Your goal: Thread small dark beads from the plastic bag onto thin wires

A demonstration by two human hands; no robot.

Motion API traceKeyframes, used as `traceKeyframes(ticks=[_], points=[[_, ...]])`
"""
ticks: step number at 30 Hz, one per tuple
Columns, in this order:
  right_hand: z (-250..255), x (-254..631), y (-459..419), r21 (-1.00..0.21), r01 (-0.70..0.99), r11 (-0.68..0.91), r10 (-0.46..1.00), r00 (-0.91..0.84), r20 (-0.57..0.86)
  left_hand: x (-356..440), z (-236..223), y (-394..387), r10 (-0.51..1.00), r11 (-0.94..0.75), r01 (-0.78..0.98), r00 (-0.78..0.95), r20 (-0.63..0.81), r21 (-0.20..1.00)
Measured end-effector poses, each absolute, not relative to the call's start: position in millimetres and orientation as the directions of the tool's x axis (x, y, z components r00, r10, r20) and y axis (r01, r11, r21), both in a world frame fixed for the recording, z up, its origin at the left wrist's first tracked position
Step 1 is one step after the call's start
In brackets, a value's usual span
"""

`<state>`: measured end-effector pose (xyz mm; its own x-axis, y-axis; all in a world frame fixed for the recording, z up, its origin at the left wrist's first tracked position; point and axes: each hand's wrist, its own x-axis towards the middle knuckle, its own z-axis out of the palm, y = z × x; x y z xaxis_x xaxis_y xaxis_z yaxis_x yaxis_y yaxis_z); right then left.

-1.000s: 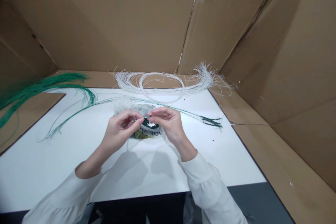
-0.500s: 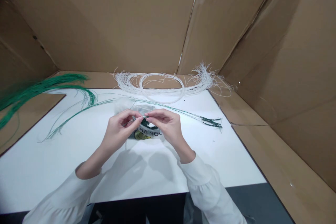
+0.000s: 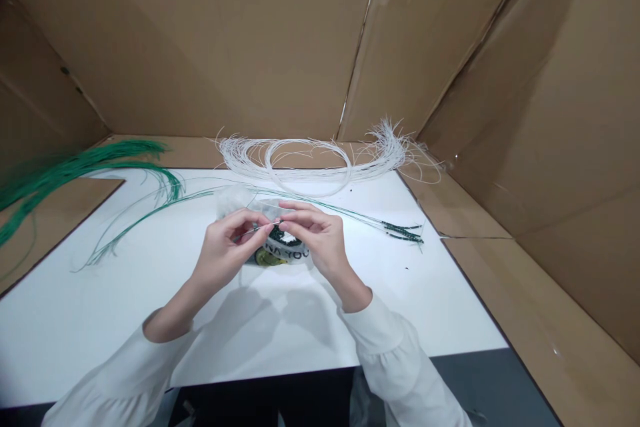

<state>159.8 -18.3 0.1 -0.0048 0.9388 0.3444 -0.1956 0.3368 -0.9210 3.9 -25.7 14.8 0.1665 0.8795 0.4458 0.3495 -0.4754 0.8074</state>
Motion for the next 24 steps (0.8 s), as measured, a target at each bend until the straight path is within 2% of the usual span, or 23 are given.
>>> traceKeyframes(ticks=[24], points=[[4.5, 162.6, -20.3, -0.909, -0.047, 0.413, 0.910, -0.008, 0.414, 3.3, 14.8, -25.0, 0.863, -0.503, 0.396, 0.182, 0.471, 0.768]])
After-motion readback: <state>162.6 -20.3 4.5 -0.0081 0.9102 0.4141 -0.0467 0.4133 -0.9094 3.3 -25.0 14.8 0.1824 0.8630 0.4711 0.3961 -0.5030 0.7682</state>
